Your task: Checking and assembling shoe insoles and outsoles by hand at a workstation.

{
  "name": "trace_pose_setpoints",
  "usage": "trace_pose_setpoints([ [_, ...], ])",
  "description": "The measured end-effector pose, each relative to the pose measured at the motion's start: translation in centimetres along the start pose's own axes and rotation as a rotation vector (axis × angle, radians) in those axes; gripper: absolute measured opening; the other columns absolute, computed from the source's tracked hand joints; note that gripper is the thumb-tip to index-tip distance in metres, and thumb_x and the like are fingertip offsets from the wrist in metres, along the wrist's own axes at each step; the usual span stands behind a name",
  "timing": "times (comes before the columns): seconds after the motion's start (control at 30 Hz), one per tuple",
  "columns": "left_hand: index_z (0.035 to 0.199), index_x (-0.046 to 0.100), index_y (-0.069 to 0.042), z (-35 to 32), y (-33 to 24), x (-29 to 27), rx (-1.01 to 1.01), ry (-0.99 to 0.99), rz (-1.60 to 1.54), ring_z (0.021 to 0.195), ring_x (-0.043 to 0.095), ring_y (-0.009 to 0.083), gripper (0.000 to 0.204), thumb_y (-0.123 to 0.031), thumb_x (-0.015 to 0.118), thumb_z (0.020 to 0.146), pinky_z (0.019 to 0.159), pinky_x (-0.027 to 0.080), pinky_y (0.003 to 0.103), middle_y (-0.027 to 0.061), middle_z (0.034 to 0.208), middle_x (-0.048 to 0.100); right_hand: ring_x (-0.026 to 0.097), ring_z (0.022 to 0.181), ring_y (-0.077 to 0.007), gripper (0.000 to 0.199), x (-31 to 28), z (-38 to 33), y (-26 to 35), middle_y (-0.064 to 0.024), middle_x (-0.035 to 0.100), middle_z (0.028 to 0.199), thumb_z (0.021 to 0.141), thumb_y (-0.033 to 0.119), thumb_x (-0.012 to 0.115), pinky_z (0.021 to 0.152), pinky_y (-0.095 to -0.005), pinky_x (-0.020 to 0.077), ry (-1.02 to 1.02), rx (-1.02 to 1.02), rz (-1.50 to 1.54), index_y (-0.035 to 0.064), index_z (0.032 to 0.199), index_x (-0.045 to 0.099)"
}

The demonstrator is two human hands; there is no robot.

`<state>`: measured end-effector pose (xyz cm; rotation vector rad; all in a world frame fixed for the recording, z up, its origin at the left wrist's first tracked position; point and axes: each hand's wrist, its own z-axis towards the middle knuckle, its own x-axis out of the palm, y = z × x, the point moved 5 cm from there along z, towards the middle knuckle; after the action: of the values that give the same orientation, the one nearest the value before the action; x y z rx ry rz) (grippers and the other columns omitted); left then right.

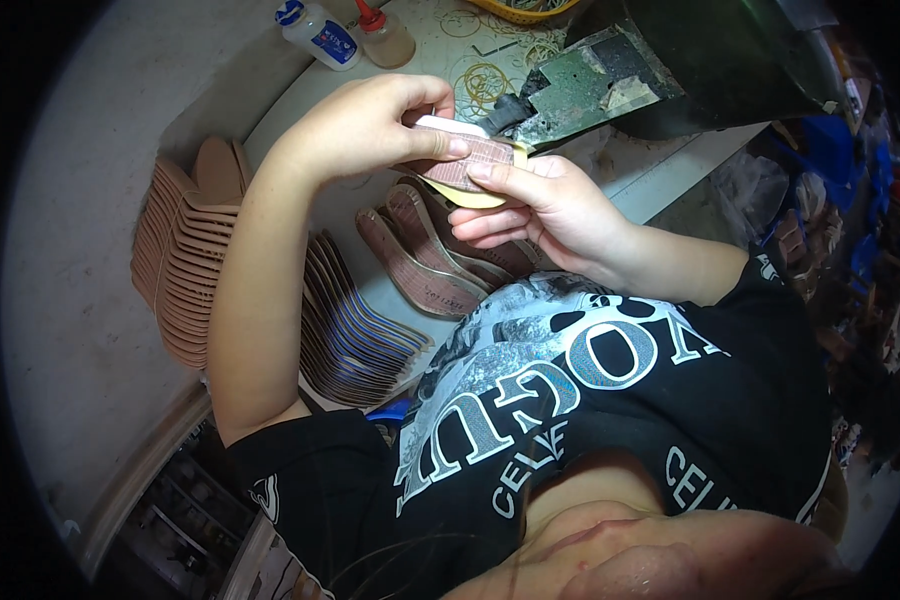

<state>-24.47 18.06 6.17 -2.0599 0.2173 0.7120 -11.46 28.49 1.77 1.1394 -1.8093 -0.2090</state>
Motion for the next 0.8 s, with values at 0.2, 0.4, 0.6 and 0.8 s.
trace_pose_setpoints([
  [0.2, 0.089, 0.054, -0.004, -1.2, 1.4, 1.8, -0.128, -0.026, -0.383, 0.065, 0.045, 0.0044, 0.022, -0.022, 0.066, 0.085, 0.055, 0.038, 0.021, -0.0036, 0.072, 0.050, 0.069, 0.081, -0.0189, 0.038, -0.2, 0.1, 0.3, -0.0138, 0.067, 0.094, 0.092, 0.034, 0.057, 0.072, -0.0282, 0.0560, 0.010, 0.014, -0.044, -0.0013, 0.106, 0.061],
  [0.4, 0.087, 0.055, -0.003, -2.2, 0.8, 3.0, -0.164, -0.135, -0.425, 0.064, 0.044, 0.0042, 0.021, -0.022, 0.062, 0.090, 0.056, 0.037, 0.020, -0.0039, 0.072, 0.050, 0.069, 0.078, -0.0179, 0.037, -0.5, 0.1, 1.0, -0.0126, 0.067, 0.095, 0.091, 0.033, 0.057, 0.065, -0.0255, 0.0568, -0.010, -0.019, -0.128, 0.0003, 0.107, 0.061],
  [0.6, 0.087, 0.057, -0.002, -2.6, 1.0, 4.5, -0.232, -0.151, -0.481, 0.063, 0.047, 0.0039, 0.025, -0.026, 0.059, 0.092, 0.056, 0.039, 0.020, -0.0023, 0.072, 0.055, 0.069, 0.076, -0.0168, 0.034, -0.5, -0.1, 1.3, -0.0108, 0.067, 0.095, 0.091, 0.033, 0.058, 0.062, -0.0230, 0.0559, -0.011, -0.051, -0.171, 0.0023, 0.105, 0.062],
  [0.8, 0.081, 0.060, -0.005, -3.2, 0.1, 5.6, -0.373, -0.246, -0.659, 0.054, 0.049, 0.0060, 0.025, -0.028, 0.059, 0.091, 0.051, 0.040, 0.022, 0.0000, 0.068, 0.058, 0.069, 0.074, -0.0159, 0.030, -0.9, 0.1, 1.8, -0.0097, 0.068, 0.090, 0.089, 0.031, 0.059, 0.062, -0.0224, 0.0551, -0.035, -0.058, -0.242, 0.0033, 0.101, 0.063],
])
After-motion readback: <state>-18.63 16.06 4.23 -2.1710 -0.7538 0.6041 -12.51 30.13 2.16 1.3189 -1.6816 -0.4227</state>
